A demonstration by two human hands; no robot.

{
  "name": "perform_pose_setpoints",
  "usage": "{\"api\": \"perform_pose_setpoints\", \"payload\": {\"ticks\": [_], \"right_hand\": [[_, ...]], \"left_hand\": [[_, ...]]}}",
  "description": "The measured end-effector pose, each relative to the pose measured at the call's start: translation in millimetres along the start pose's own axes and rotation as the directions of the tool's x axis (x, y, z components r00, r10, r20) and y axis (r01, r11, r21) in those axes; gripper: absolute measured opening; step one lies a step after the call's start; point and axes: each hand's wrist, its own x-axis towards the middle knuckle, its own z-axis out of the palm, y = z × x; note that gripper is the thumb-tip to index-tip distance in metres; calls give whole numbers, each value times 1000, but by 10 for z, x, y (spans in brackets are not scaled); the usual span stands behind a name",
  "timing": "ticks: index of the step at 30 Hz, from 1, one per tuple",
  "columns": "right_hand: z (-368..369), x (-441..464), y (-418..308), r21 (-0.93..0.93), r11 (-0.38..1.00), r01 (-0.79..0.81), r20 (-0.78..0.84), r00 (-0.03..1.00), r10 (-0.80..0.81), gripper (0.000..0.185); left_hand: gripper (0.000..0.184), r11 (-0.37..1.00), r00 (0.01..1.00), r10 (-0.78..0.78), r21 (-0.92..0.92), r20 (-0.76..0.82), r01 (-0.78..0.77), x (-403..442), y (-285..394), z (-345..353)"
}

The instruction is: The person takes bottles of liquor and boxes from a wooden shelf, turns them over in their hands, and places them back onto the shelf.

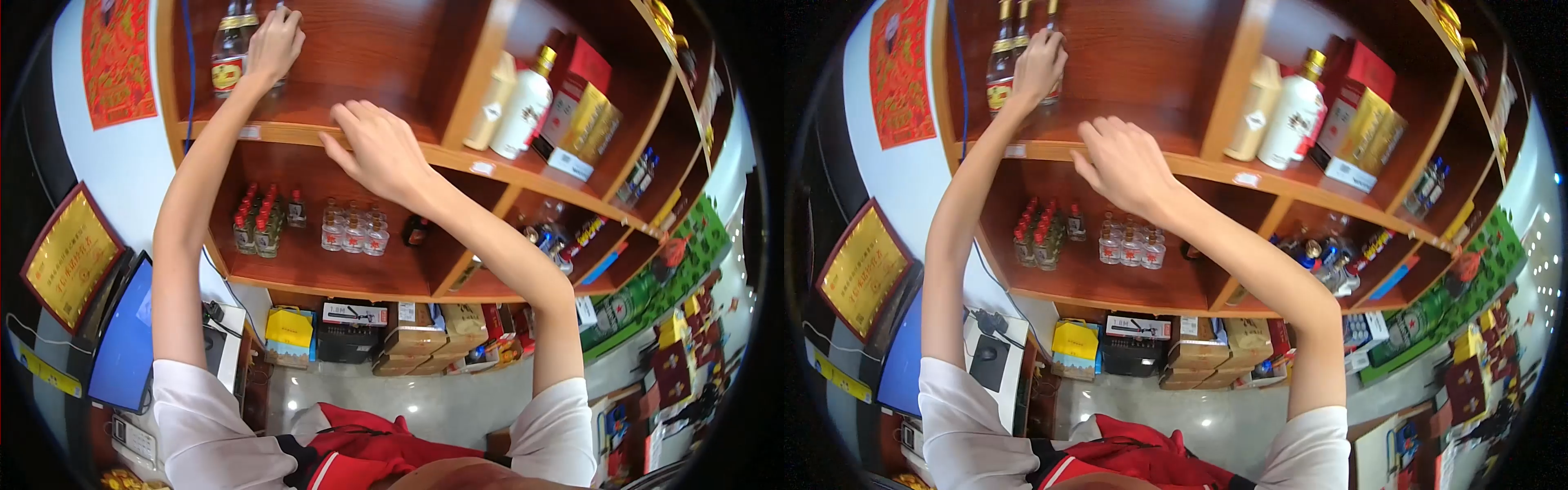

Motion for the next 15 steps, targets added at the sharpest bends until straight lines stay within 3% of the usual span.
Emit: {"api": "perform_pose_setpoints", "payload": {"ticks": [2,4,7,10,12,13,15], "right_hand": [[-483,-434,6,-25,999,-43,-32,999,42,25],[-850,-906,172,-26,979,-204,-99,975,201,22],[-1176,-1587,680,-116,920,-374,-289,899,329,22],[-1502,-2127,968,-165,879,-448,-372,853,365,23],[-1708,-2446,1030,-192,859,-476,-363,847,388,24],[-1800,-2600,1071,-210,854,-477,-365,848,384,25],[-2014,-2878,1155,-232,832,-504,-352,841,412,28]], "left_hand": [[15,996,997,73,-53,-29,-75,152,555,-261],[14,958,978,165,-216,-128,-190,193,1196,-475],[13,885,958,235,-373,-162,-280,129,2264,-715],[17,786,943,302,-523,-142,-331,-20,3331,-728],[24,752,931,365,-592,5,-291,-103,3950,-606],[24,734,925,381,-609,5,-299,-127,4190,-496],[31,789,941,331,-569,74,-233,-144,4699,-215]]}}
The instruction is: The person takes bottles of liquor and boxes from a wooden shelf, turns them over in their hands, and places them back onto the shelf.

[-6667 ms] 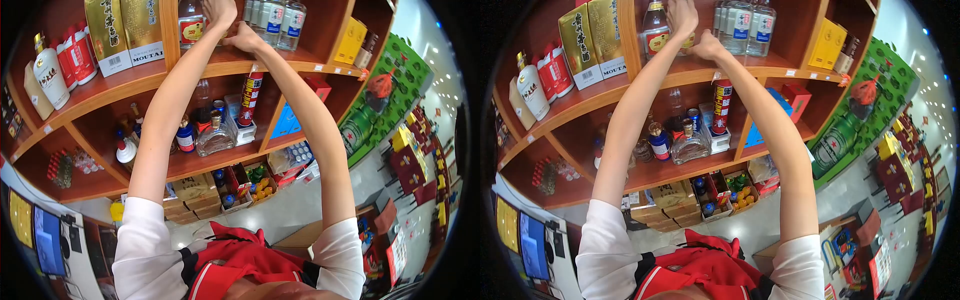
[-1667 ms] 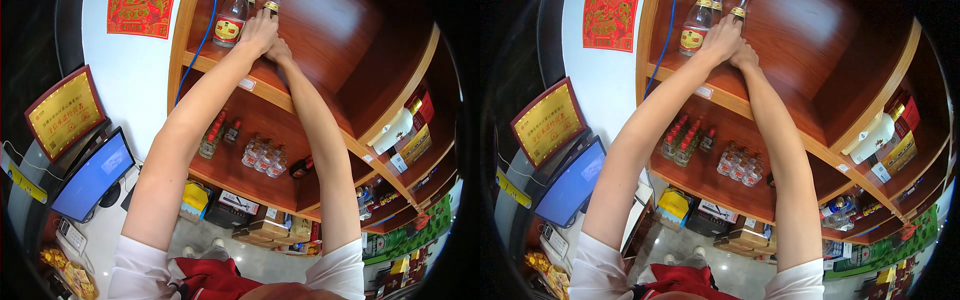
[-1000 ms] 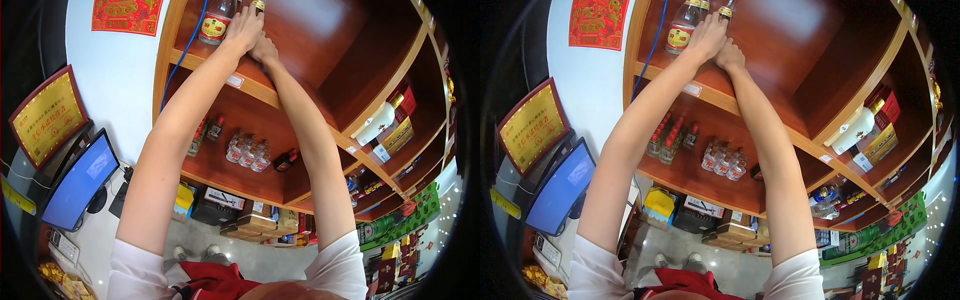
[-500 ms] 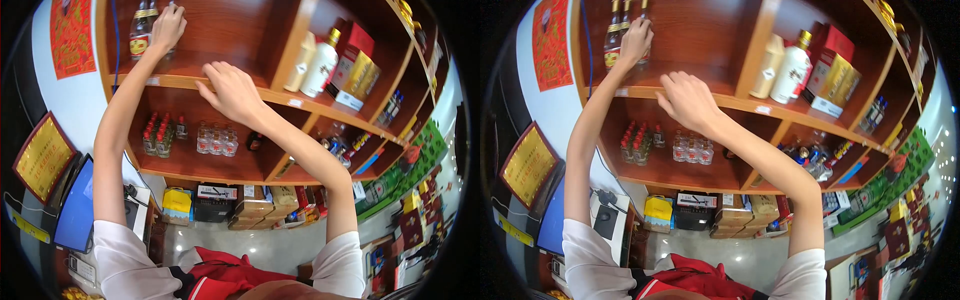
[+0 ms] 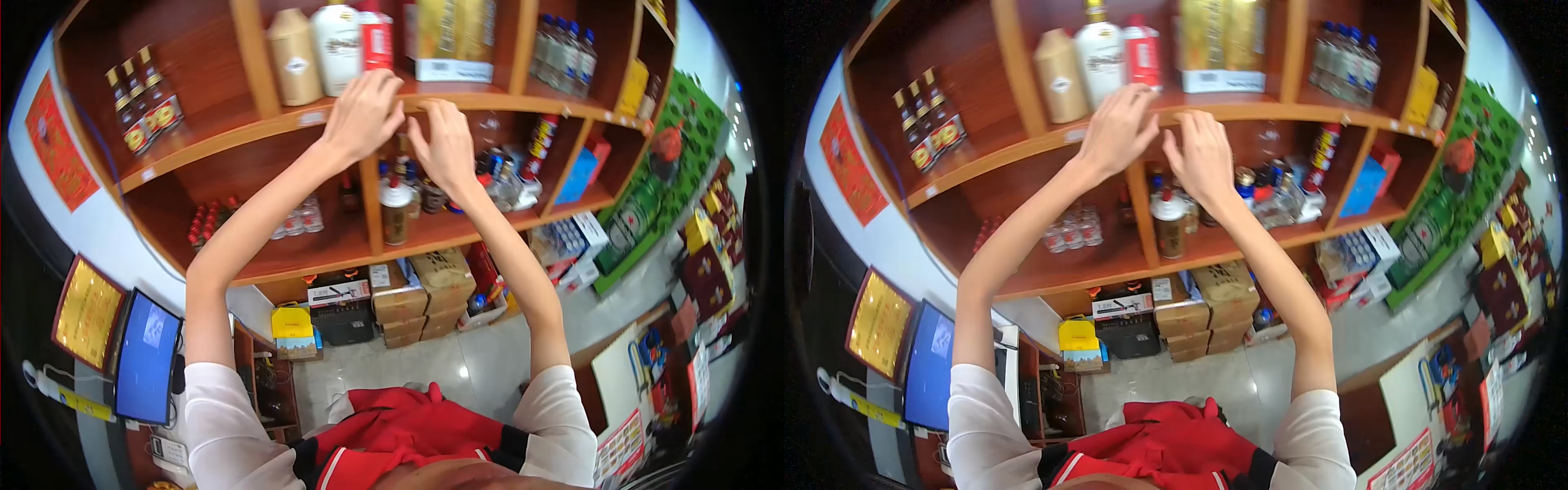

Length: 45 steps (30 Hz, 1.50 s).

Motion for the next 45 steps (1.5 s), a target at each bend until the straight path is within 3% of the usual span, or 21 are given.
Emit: {"api": "perform_pose_setpoints", "payload": {"ticks": [1,5,7,9,11,14,19,21,23,27,29,31,33,35,36,39,41,43,45], "right_hand": [[-91,-54,166,3,1000,5,16,1000,-5,28],[-579,-422,719,-29,998,-64,56,996,66,27],[-917,-639,949,-44,991,-126,77,989,129,27],[-1218,-874,1193,-67,979,-191,55,979,195,27],[-1482,-1077,1431,-92,961,-261,65,961,267,26],[-1754,-1321,1699,-134,928,-348,38,934,356,26],[-1920,-1567,2109,-84,874,-479,13,876,482,22],[-1944,-1487,2289,-78,875,-478,15,877,481,20],[-1949,-1227,2466,-63,937,-342,-48,939,340,20],[-1813,-408,2883,1,977,-211,-33,977,211,20],[-1647,71,3111,57,960,-275,92,959,269,27],[-1267,452,3533,123,944,-307,207,938,278,48],[-802,720,3832,6,951,-309,281,913,295,64],[-334,905,4135,187,855,-483,516,789,333,90],[-194,1010,4177,95,890,-445,573,756,317,100],[74,1134,4241,193,834,-517,658,699,280,107],[176,1203,4252,290,837,-464,687,710,156,111],[322,1178,4227,175,901,-396,579,782,231,109],[216,1184,4239,240,873,-424,624,757,196,108]], "left_hand": [[43,997,996,-75,7,52,74,50,79,235],[55,969,964,-247,33,101,245,96,342,1020],[52,958,984,-177,235,25,167,41,534,1159],[43,944,979,-177,263,-104,199,36,564,1281],[31,919,922,-309,176,-232,352,48,518,1495],[17,879,857,-324,208,-401,429,130,549,1718],[17,863,830,-297,238,-473,445,159,514,1836],[18,862,826,-295,239,-481,447,166,518,1844],[20,843,806,-333,229,-489,487,169,519,1864],[22,830,794,-336,238,-507,503,200,502,1899],[22,827,775,-356,210,-523,522,216,521,1905],[22,810,768,-357,234,-531,538,230,502,1929],[22,822,766,-360,207,-532,530,231,526,1925],[22,804,764,-385,218,-518,553,226,540,1915],[22,811,773,-379,221,-509,542,216,533,1911],[21,799,780,-377,251,-499,546,221,553,1888],[20,804,784,-392,235,-481,546,219,565,1881],[20,785,769,-426,228,-477,576,237,618,1877],[20,778,765,-423,238,-486,581,241,642,1897]]}}
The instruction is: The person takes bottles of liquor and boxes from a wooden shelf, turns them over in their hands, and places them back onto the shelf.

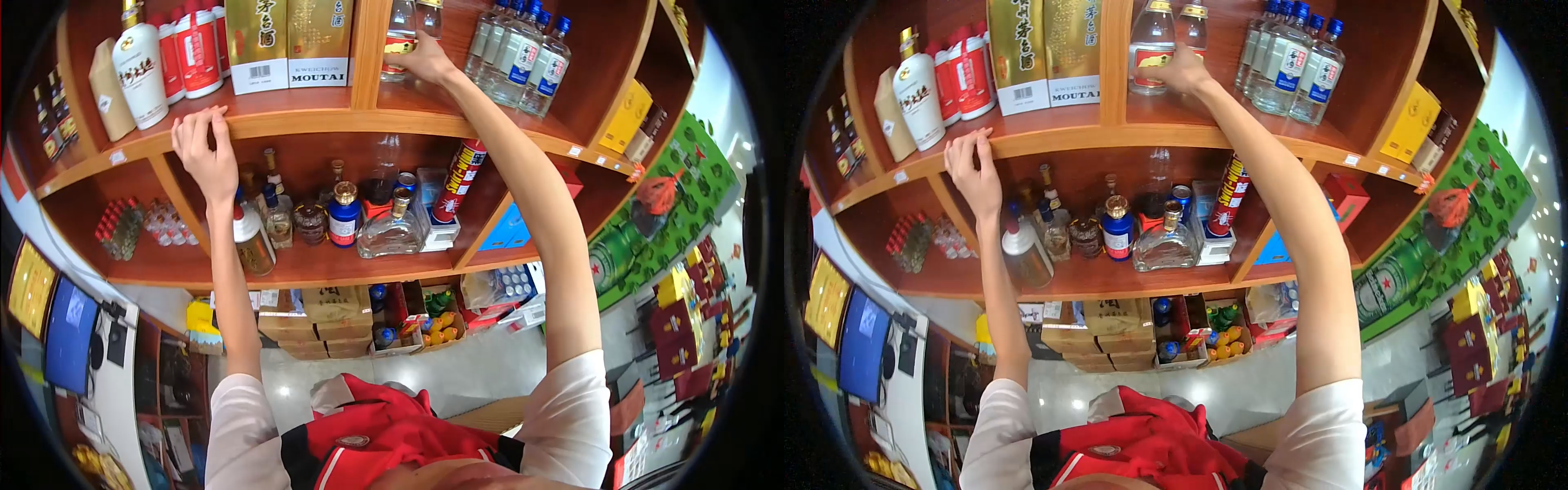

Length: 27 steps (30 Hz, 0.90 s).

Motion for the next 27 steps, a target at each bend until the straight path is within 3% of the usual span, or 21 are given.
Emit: {"api": "perform_pose_setpoints", "payload": {"ticks": [2,4,6,9,10,12,14,15,16,18,19,20,22,23,26,27], "right_hand": [[-104,-88,-86,-22,998,-61,82,995,62,100],[-182,-142,-38,-16,1000,11,61,998,-10,102],[-155,-118,189,11,993,120,-16,993,-120,103],[-322,-339,184,72,994,86,-10,996,-85,100],[-355,-416,216,94,992,89,-20,996,-87,97],[-425,-542,243,227,969,98,-18,995,-96,83],[-563,-710,153,288,956,61,-22,998,-57,100],[-609,-785,127,296,953,70,-24,998,-66,100],[-648,-872,104,285,953,97,-43,995,-89,89],[-773,-1132,-26,281,951,129,-62,991,-116,79],[-913,-1336,-198,331,943,42,0,999,-44,80],[-973,-1479,-281,375,925,-54,70,997,30,82],[-925,-1724,-273,401,912,86,-32,996,-80,83],[-890,-1902,-272,414,907,83,-48,996,-69,84],[-727,-2419,-135,589,804,80,-89,995,-34,86],[-644,-2590,-79,649,755,88,-76,996,-50,86]], "left_hand": [[18,999,999,-38,25,-1,38,-7,106,-41],[15,983,977,-169,-97,-127,157,-4,482,-109],[17,996,989,-38,-84,-146,26,15,1032,-233],[16,946,991,105,-300,-85,-126,122,1872,-165],[15,900,995,98,-423,-29,-101,206,2122,-60],[21,864,985,170,-483,21,-139,454,2397,314],[36,889,994,85,-456,75,-41,689,2597,703],[37,941,991,133,-318,30,-117,794,2565,949],[71,908,981,-10,-410,192,90,886,2520,1118],[73,780,928,-91,-553,362,292,1021,2463,1383],[71,624,810,-171,-574,562,530,1095,2642,1238],[68,400,700,-106,-615,706,680,1113,2744,1173],[60,261,740,-118,-698,663,667,921,2741,1219],[53,491,797,-157,-655,583,575,863,2672,1231],[60,290,695,-297,-632,655,719,577,3007,683],[60,290,683,-312,-619,660,730,446,3041,561]]}}
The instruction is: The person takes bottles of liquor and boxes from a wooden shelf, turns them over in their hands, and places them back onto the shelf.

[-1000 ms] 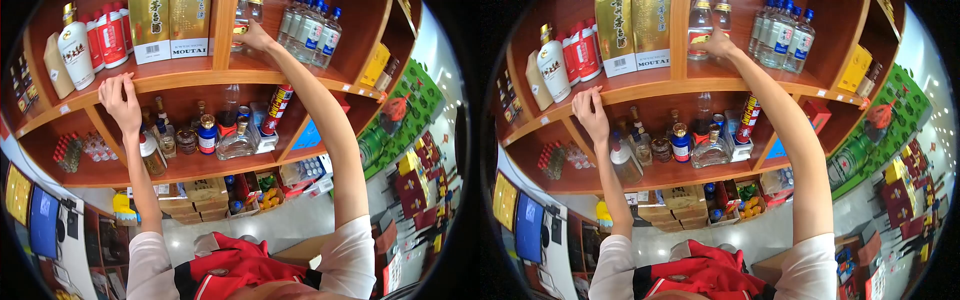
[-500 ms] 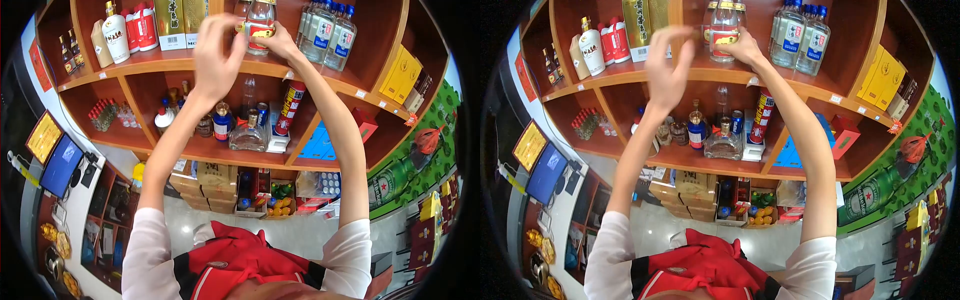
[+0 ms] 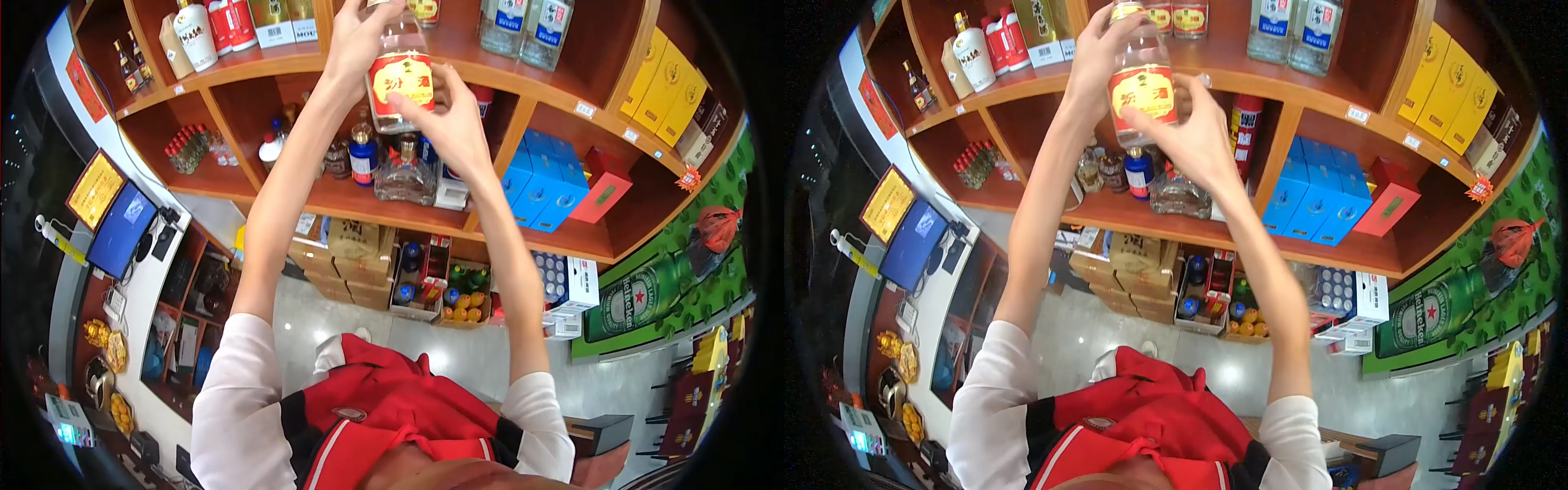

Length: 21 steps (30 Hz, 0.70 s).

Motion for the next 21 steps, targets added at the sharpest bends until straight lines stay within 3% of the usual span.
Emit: {"api": "perform_pose_setpoints", "payload": {"ticks": [2,3,5,9,11,13,15,18,21], "right_hand": [[80,-360,-13,144,989,16,26,999,-20,84],[87,-521,-112,175,984,-28,38,999,21,83],[152,-740,-47,45,999,7,4,1000,-7,82],[438,-1178,-65,-153,982,112,-87,988,-126,84],[622,-1350,8,-279,945,169,-117,971,-208,87],[811,-1476,28,-360,911,203,-102,962,-254,88],[1058,-1571,72,-341,916,212,-69,966,-249,88],[1494,-1655,70,-302,924,236,-10,968,-251,88],[2023,-1716,33,-235,943,235,49,972,-230,87]], "left_hand": [[34,980,988,-151,-130,1,150,-305,-32,-47],[34,980,986,-165,-119,-14,162,-457,-60,-60],[31,961,991,-132,-247,-17,124,-754,-136,-135],[44,999,999,-18,-33,30,19,-1225,-117,-399],[48,999,998,-47,-20,-32,47,-1450,-48,-553],[68,993,991,-110,-61,-74,105,-1647,-17,-771],[74,991,982,-126,-70,-142,117,-1820,3,-991],[63,980,966,-123,-180,-229,82,-2031,54,-1430],[68,993,930,-110,-74,-350,89,-2278,186,-1925]]}}
